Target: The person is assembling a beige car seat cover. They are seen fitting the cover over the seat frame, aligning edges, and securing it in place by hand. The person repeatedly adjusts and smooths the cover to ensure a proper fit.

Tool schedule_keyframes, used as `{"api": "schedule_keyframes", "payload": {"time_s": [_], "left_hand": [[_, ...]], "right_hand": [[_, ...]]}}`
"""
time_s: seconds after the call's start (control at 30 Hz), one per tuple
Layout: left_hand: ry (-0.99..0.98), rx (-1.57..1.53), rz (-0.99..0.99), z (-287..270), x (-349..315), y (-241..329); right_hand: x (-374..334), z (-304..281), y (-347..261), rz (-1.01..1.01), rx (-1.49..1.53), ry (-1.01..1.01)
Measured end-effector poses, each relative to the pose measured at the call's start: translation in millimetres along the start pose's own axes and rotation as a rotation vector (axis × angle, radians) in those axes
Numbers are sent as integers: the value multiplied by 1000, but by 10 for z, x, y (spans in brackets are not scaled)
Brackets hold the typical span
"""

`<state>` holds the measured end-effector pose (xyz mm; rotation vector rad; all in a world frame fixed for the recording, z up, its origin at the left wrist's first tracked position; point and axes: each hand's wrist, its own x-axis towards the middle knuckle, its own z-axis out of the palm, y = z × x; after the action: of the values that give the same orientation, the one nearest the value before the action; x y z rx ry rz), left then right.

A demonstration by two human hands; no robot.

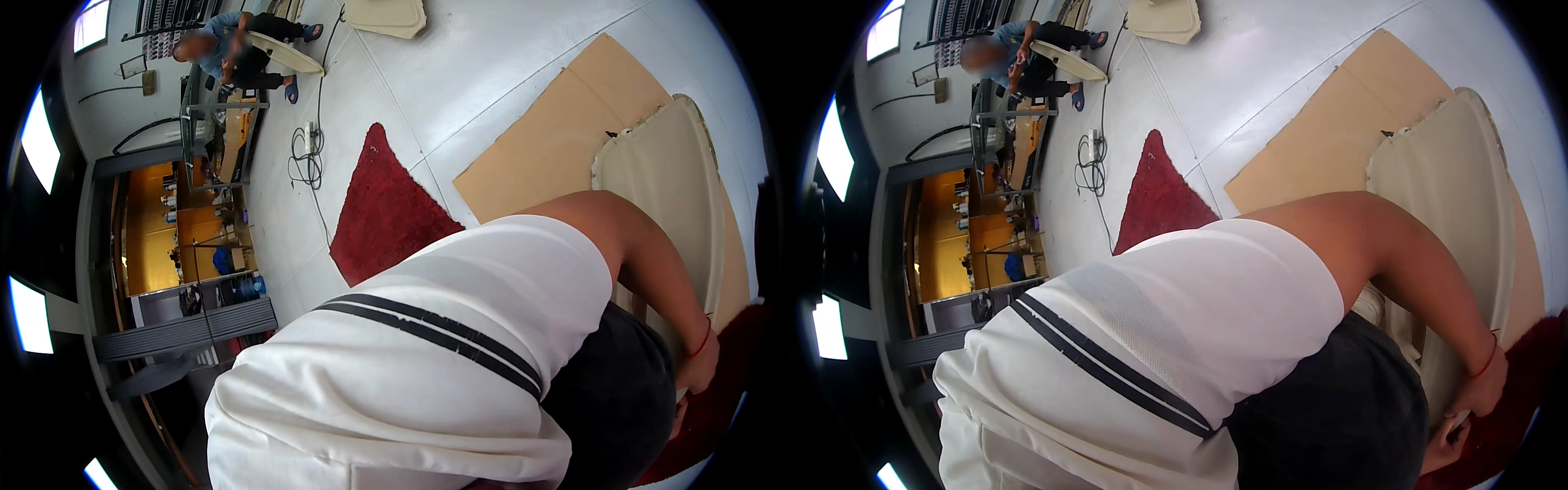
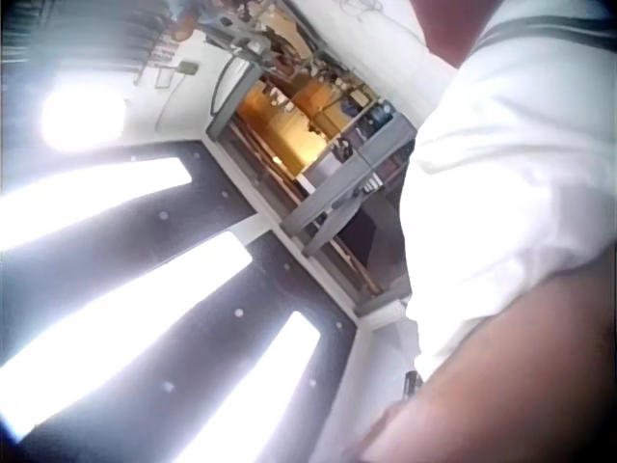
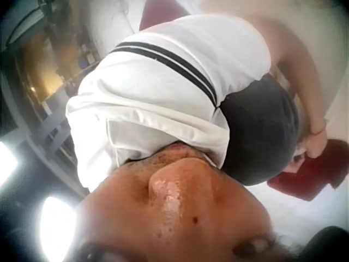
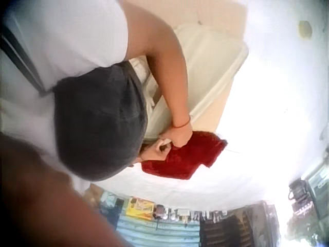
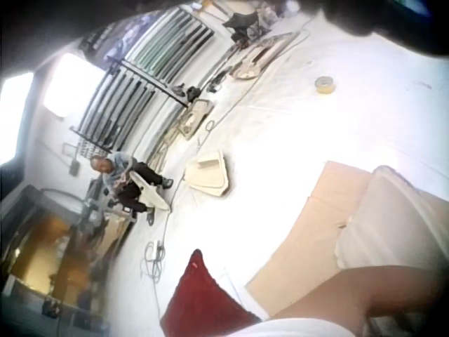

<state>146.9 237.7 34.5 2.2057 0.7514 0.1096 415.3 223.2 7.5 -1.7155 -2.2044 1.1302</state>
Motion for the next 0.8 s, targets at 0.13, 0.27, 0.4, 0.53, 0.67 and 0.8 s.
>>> {"api": "schedule_keyframes", "payload": {"time_s": [0.13, 0.27, 0.4, 0.53, 0.67, 0.8], "left_hand": [[-5, 24, -5, -66, -94, 44], [22, 22, 45, -65, -152, 41], [31, 40, 47, -73, -42, 11], [17, 54, -11, -104, -52, 2], [34, 39, -38, -84, -124, 20], [3, 47, -20, -53, 19, -43]], "right_hand": [[114, -54, 174, -24, -102, -24], [140, -42, 75, -27, -94, -6], [162, -73, -8, -42, -98, -4], [139, -87, -28, -44, -91, -26], [48, -22, -86, -49, -81, -56], [-115, -29, -52, -22, -42, -28]]}}
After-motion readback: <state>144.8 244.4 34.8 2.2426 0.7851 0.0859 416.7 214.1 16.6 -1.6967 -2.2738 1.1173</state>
